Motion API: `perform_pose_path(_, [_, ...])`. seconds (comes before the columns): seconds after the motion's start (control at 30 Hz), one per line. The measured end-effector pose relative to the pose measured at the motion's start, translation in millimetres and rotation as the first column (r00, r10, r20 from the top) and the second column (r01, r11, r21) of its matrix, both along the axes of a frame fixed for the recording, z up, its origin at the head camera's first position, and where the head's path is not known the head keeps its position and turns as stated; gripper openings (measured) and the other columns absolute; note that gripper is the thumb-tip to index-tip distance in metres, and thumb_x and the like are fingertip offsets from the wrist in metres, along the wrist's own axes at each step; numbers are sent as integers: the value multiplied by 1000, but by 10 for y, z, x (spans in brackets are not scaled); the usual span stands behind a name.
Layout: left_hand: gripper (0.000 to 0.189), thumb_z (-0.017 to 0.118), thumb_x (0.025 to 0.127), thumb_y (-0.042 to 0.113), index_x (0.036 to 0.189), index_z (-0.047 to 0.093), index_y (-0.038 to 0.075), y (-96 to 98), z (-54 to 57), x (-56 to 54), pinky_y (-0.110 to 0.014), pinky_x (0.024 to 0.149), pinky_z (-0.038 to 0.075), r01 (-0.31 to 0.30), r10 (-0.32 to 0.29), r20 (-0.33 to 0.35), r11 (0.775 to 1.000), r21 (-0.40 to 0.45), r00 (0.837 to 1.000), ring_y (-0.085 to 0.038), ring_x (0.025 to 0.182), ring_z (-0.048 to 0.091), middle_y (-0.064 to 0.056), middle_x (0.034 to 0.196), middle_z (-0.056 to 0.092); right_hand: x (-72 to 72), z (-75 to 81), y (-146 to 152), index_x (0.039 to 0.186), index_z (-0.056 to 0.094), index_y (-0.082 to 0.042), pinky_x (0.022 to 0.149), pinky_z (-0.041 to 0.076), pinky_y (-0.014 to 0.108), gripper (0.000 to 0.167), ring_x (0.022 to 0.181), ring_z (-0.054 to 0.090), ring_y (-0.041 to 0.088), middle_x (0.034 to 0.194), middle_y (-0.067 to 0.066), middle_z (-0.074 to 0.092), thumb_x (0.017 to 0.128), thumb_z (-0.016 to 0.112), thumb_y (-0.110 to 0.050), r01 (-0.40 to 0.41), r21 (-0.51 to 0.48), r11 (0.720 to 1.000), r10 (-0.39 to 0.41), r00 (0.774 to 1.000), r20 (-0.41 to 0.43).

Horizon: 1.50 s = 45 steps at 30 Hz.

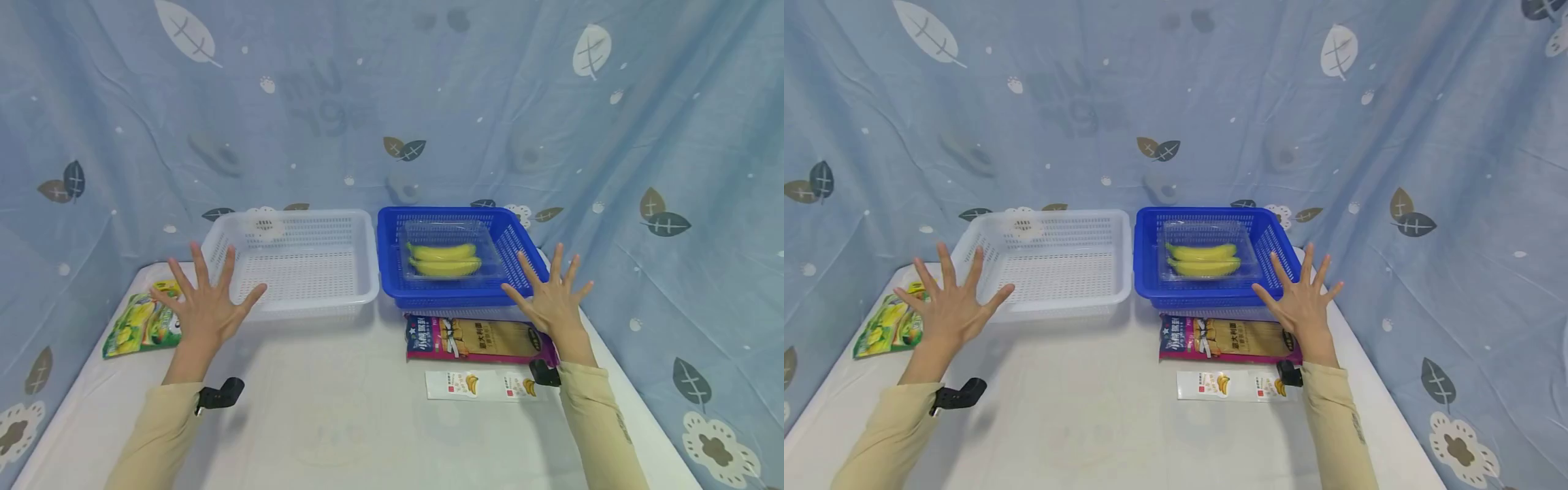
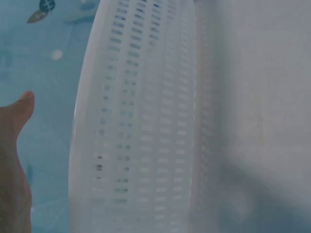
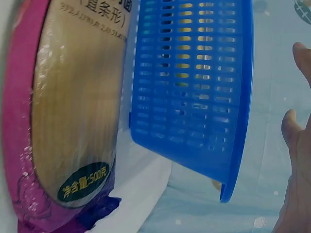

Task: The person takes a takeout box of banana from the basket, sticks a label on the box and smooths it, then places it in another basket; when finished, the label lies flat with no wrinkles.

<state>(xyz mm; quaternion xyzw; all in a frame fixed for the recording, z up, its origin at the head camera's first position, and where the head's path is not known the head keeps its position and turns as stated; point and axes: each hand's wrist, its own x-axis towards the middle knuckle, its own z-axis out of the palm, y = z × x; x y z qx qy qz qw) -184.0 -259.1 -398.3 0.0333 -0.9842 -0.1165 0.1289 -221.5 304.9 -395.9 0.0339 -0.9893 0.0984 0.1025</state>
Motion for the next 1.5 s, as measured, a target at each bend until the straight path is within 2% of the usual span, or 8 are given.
perform_pose_path(0.43, [90, 38, 86, 76, 152, -8, 37, 399, -52, 43, -81, 90, -12, 58, -58, -45, 998, 4, 997, -42, 134, -32, -4, 152, -35, 148, -53, 171, 154, 12, -27, 85, -7, 85, 82, 132, -28, 51, 153, 22, -27, 90, 38, -70, 0, -5, 1000, 0, 1000, -7])
perform_pose_path(0.63, [88, 43, 90, 68, 153, -8, 34, 662, -66, -73, -80, 93, -10, 175, -172, -32, 976, 129, 985, -44, 135, -29, -8, 154, -32, 48, -58, 300, 155, 8, -26, 85, -5, 86, 82, 131, -30, 51, 149, 18, -35, 91, 40, -67, -40, -54, 998, 43, 998, 48])
perform_pose_path(0.77, [90, 53, 92, 56, 154, -7, 30, 901, -33, -186, -77, 99, -5, 276, -283, -11, 926, 257, 959, -45, 137, -24, -12, 155, -28, -69, -96, 424, 155, 12, -23, 88, 1, 85, 80, 132, -26, 54, 149, 17, -36, 93, 46, -61, -102, -121, 987, 113, 990, 84])
perform_pose_path(0.87, [91, 58, 92, 48, 154, -7, 29, 1080, 16, -263, -74, 102, -2, 325, -349, -2, 871, 369, 937, -46, 138, -21, -12, 156, -25, -152, -106, 486, 152, 23, -15, 90, 6, 84, 79, 132, -21, 57, 151, 20, -31, 92, 52, -57, -139, -170, 976, 158, 982, 101])
perform_pose_path(1.03, [90, 62, 91, 44, 154, -3, 35, 1322, 77, -409, -73, 104, 6, 353, -416, -4, 767, 536, 909, -44, 142, -10, -8, 158, -17, -243, -77, 546, 143, 39, 0, 94, 5, 81, 79, 135, -22, 51, 154, 22, -24, 88, 61, -53, -127, -263, 957, 178, 967, 183])
perform_pose_path(1.13, [88, 64, 90, 42, 155, 4, 32, 1446, 106, -500, -71, 105, 12, 360, -432, -17, 729, 582, 901, -41, 143, 3, -8, 160, -7, -288, -58, 595, 137, 46, 5, 98, 5, 78, 78, 139, -16, 48, 156, 24, -7, 86, 66, -50, -100, -309, 946, 173, 961, 217])
perform_pose_path(1.4, [85, 71, 87, 38, 154, 20, 27, 1721, 124, -722, -53, 109, 30, 348, -438, -42, 649, 676, 898, -29, 145, 15, -8, 159, 15, -371, -27, 623, 122, 60, 10, 100, 20, 73, 74, 135, 15, 56, 153, 29, 16, 80, 74, -49, -95, -274, 957, 158, 963, 219])
perform_pose_path(1.5, [84, 72, 86, 36, 153, 23, 26, 1823, 135, -777, -49, 107, 35, 337, -442, -29, 637, 693, 897, -33, 142, 23, -10, 158, 18, -371, -24, 629, 115, 65, 10, 86, 45, 57, 67, 100, 57, 43, 151, 29, 24, 78, 77, -45, -125, -250, 960, 174, 968, 183])
